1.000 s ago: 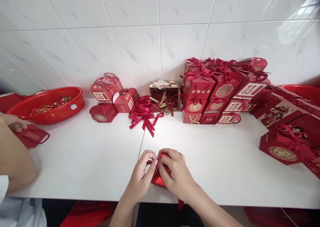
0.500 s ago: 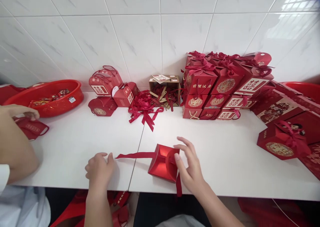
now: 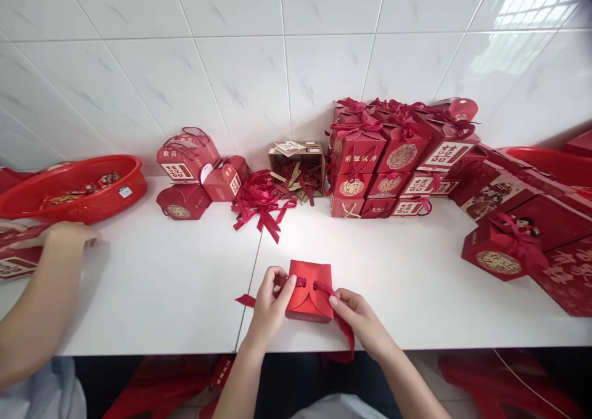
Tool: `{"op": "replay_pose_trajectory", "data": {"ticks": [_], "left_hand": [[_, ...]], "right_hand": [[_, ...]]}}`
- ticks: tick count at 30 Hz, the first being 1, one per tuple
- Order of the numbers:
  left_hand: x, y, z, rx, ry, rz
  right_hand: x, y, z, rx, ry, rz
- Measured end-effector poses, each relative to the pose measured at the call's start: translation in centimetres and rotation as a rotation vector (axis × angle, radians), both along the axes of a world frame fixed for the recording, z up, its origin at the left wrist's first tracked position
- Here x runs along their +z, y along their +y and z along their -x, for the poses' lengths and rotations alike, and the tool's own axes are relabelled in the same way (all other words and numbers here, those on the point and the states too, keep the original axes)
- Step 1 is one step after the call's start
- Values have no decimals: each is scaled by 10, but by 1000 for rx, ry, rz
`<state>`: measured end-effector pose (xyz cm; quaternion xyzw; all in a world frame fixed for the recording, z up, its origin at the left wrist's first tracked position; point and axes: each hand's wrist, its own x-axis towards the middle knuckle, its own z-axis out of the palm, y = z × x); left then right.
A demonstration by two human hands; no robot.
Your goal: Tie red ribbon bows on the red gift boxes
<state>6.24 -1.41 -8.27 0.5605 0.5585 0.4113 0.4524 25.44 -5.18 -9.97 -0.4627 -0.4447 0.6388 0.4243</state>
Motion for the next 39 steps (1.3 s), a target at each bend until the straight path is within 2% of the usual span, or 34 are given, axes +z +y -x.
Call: {"op": "replay_pose_trajectory", "data": {"ticks": [7,10,16,21,24,26,28,30,32,34,36,37,39], "left_hand": [[12,-5,9,-103,-2,89],[15,-3,17,-99,-2,101],[13,3,31,-71,39,116],[3,3,27,-115,71,101],[-7,1,24,-25,134,40],[-13,-4,26,109,191,-33],[-13,-11,33,237,242,-105],[-7,-22,41,270,274,-136],[3,-34,48,166,299,-83],[12,-45,49,-4,328,21],[17,-52,46,-135,355,107],[17,-53,43,-158,363,132],[14,-51,38,-118,360,167]], "right_hand": [[7,14,-24,36,86,-10],[12,15,-34,33,73,-13],[20,15,-44,21,-97,-88],[9,17,-44,-14,-231,-119],[-3,18,-44,-80,-287,-140],[-9,16,-46,-210,-330,-178],[-11,11,-50,-384,-369,-231],[-9,3,-55,-479,-390,-272],[-3,-6,-58,-421,-390,-278],[3,-15,-58,-263,-385,-260],[6,-20,-54,-91,-341,-173],[6,-22,-50,-34,-305,-115],[4,-22,-41,-3,-224,-7]]}}
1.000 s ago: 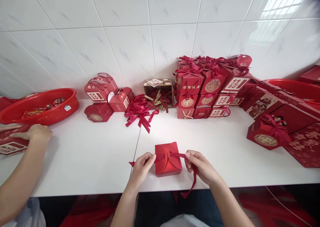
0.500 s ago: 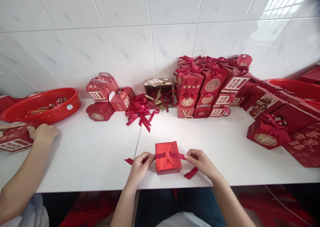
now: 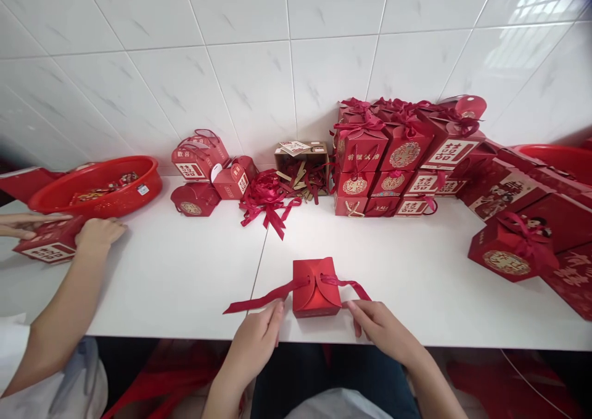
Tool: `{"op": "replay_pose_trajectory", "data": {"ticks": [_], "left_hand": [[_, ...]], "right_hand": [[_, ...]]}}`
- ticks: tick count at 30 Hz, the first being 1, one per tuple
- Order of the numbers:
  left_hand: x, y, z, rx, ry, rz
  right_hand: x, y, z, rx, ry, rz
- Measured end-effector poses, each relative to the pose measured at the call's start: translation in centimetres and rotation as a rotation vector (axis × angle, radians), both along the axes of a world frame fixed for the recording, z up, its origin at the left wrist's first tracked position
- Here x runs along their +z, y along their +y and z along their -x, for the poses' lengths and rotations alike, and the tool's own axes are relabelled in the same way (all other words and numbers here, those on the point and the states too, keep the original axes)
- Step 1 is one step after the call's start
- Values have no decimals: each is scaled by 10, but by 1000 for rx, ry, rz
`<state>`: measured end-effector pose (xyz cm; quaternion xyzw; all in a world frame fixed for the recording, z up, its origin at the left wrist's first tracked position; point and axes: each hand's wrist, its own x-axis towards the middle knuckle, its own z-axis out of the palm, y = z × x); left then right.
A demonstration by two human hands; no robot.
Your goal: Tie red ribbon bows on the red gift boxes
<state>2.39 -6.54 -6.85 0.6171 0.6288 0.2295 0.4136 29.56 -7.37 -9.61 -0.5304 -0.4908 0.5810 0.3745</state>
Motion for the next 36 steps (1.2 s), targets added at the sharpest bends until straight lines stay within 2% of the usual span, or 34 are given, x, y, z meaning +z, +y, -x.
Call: {"op": "replay_pose_trajectory", "data": {"ticks": [2,4,6,9,11,14,19,23,26,30,34,36], "left_hand": [[-6,5,-4,102,-42,14],[-11,12,-7,226,-169,-8],[-15,18,-10,340,-417,-37],[-16,26,-13,518,-904,-17],[-16,31,-12,661,-1110,-17],[-14,35,-9,820,-1160,-100],[3,35,-6,848,-1147,-236],[24,37,-7,821,-1076,-377],[41,42,-10,728,-983,-513],[66,48,-21,437,-913,-573],[86,45,-38,122,-854,-531],[92,42,-45,-5,-782,-511]], "right_hand": [[-5,3,10,-72,72,44],[-10,7,19,-173,152,54],[-14,12,25,-291,260,50],[-16,20,29,-458,405,18],[-15,24,29,-550,471,-16],[-10,27,28,-667,526,-94],[4,24,30,-802,533,-269],[19,21,31,-836,519,-406],[37,21,31,-793,484,-542],[67,25,36,-599,342,-729],[99,33,49,-293,251,-680],[111,38,57,-191,219,-618]]}}
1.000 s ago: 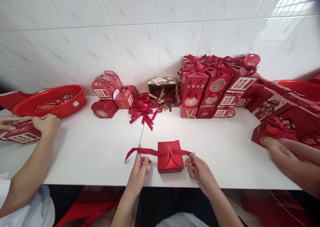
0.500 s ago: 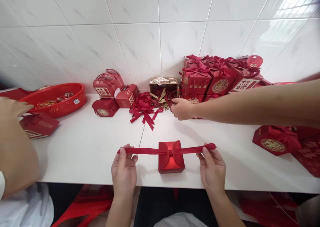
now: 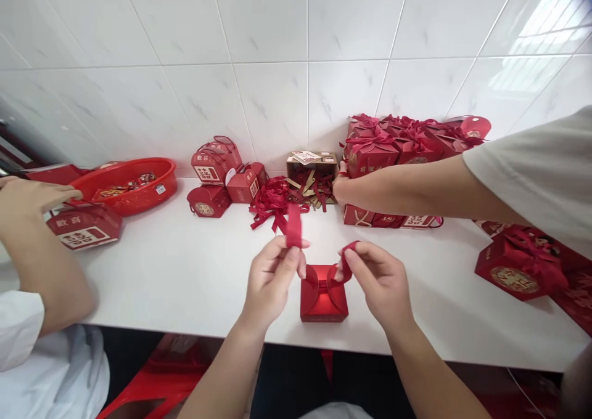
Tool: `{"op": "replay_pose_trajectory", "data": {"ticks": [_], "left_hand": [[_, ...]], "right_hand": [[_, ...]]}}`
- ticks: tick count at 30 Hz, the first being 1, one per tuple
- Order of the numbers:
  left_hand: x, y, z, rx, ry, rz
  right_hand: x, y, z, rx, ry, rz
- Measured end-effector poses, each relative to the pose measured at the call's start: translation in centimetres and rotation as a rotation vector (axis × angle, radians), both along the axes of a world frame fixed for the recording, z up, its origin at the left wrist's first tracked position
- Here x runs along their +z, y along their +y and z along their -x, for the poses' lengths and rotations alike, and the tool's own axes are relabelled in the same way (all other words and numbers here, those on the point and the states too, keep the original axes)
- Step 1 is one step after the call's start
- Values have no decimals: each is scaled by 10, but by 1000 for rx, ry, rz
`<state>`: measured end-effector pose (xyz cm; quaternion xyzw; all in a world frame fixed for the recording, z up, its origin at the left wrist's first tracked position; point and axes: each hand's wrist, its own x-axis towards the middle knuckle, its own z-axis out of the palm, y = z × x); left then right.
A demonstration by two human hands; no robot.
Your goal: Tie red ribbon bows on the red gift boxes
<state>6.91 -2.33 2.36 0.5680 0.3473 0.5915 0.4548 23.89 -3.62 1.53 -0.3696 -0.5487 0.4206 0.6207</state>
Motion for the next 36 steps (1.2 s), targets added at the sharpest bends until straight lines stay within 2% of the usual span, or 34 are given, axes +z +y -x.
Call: {"op": "replay_pose_trajectory", "data": {"ticks": [3,8,11,14,19,22,26,33,35,36], "left_hand": [[6,-4,-7,-66,186,-29],[8,-5,-10,-117,319,-48],[6,-5,-8,-95,368,-78],[4,-5,-6,-117,370,-66],[1,-3,3,-324,316,83],[-3,3,11,-426,245,214],[-10,12,17,-455,176,287],[-8,11,22,-548,108,311],[-8,12,25,-542,124,272],[-8,15,26,-494,190,216]], "right_hand": [[8,5,6,71,-55,30],[2,5,5,187,-134,-134],[-3,4,5,137,-137,-155],[-6,5,5,122,-103,-179],[-10,8,-1,305,-38,-155],[-15,9,-6,373,-72,-160],[-18,9,-12,419,-154,-190],[-10,10,-15,515,-381,-409],[-10,10,-16,518,-432,-441],[-11,10,-16,511,-446,-448]]}}
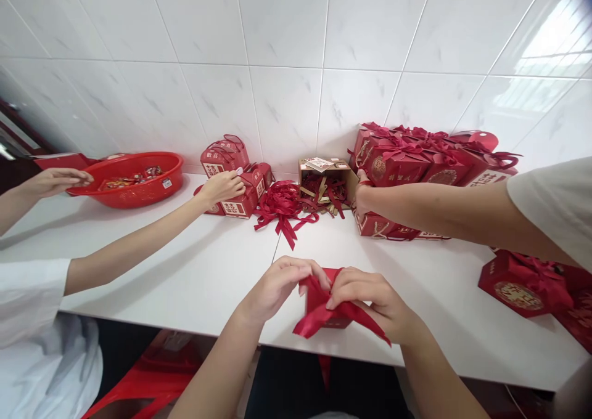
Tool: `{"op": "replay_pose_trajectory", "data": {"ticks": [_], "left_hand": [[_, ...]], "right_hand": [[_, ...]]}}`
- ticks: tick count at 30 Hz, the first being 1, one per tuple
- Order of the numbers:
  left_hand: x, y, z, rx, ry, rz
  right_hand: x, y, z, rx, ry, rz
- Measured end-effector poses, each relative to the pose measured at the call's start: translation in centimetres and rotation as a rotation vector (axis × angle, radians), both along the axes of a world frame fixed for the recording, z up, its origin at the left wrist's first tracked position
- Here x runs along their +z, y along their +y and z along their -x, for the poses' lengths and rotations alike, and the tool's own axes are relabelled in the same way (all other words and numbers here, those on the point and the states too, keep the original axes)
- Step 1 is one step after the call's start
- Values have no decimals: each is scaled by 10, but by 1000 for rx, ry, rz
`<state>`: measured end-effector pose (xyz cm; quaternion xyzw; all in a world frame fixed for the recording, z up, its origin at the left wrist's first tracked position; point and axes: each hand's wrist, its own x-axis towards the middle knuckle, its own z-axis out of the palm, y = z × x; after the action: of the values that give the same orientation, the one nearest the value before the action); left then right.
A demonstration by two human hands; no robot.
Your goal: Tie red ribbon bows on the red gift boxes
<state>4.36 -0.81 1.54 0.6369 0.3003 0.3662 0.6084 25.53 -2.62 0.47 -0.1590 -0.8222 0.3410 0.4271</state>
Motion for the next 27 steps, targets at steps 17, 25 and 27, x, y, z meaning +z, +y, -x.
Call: {"op": "replay_pose_trajectory", "data": {"ticks": [17,25,27], "left_hand": [[-78,276,-89,393,1137,-692],[-96,323,-16,389,1287,-630],[-98,327,-4,386,1286,-624]], "right_hand": [[-35,-6,7,-218,5,151],[-39,8,6,-231,47,243],[-43,10,8,-227,60,268]]}}
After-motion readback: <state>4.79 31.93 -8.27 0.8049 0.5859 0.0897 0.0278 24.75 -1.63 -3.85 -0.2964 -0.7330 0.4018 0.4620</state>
